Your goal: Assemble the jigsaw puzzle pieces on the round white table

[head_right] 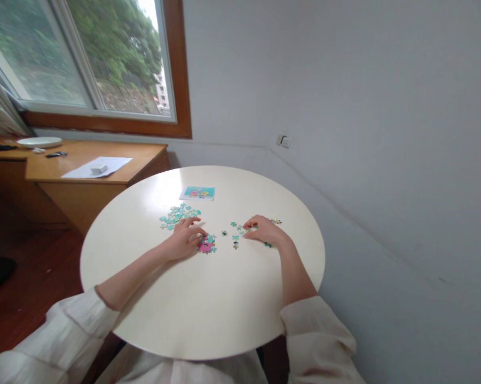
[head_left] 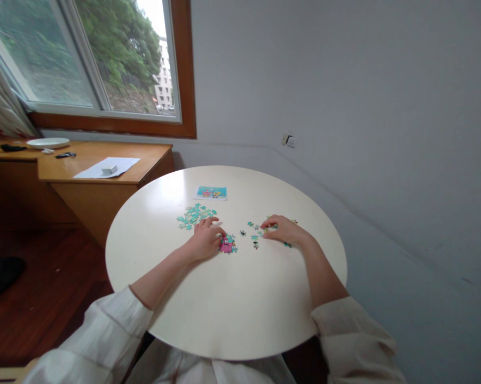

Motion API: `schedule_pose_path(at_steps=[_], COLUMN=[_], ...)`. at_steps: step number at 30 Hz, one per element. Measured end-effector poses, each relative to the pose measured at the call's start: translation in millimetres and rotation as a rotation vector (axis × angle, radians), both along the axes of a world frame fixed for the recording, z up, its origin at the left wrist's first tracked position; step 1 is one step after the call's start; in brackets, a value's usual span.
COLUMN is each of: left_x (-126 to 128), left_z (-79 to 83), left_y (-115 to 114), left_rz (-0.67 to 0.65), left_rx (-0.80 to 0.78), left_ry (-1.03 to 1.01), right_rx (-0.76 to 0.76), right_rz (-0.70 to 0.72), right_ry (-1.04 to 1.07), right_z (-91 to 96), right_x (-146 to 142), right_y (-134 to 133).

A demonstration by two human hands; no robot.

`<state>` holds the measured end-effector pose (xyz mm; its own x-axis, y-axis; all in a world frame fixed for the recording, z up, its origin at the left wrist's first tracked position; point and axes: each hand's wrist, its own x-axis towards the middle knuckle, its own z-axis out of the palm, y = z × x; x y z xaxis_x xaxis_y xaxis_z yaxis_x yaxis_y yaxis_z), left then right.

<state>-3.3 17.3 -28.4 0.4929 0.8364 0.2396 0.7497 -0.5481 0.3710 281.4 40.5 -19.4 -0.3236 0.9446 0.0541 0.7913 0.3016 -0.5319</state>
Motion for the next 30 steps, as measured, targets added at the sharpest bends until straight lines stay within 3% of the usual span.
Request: schedule_pose_path(at_steps=[8,30], left_x=[1.3,0.5], left_z=[0.6,-2.6], left_y=[0.6,1.9], left_rz=[0.004,-0.003], left_rx=[-0.009,0.009], left_ry=[-0.001,0.022], right_rx=[-0.015,-0.026], right_rz=[0.008,0.052], right_ry=[0.020,-0.045], right_z=[-7.4,-2.7], right_x=[-7.8,-5.8], right_y=[3.0,0.6])
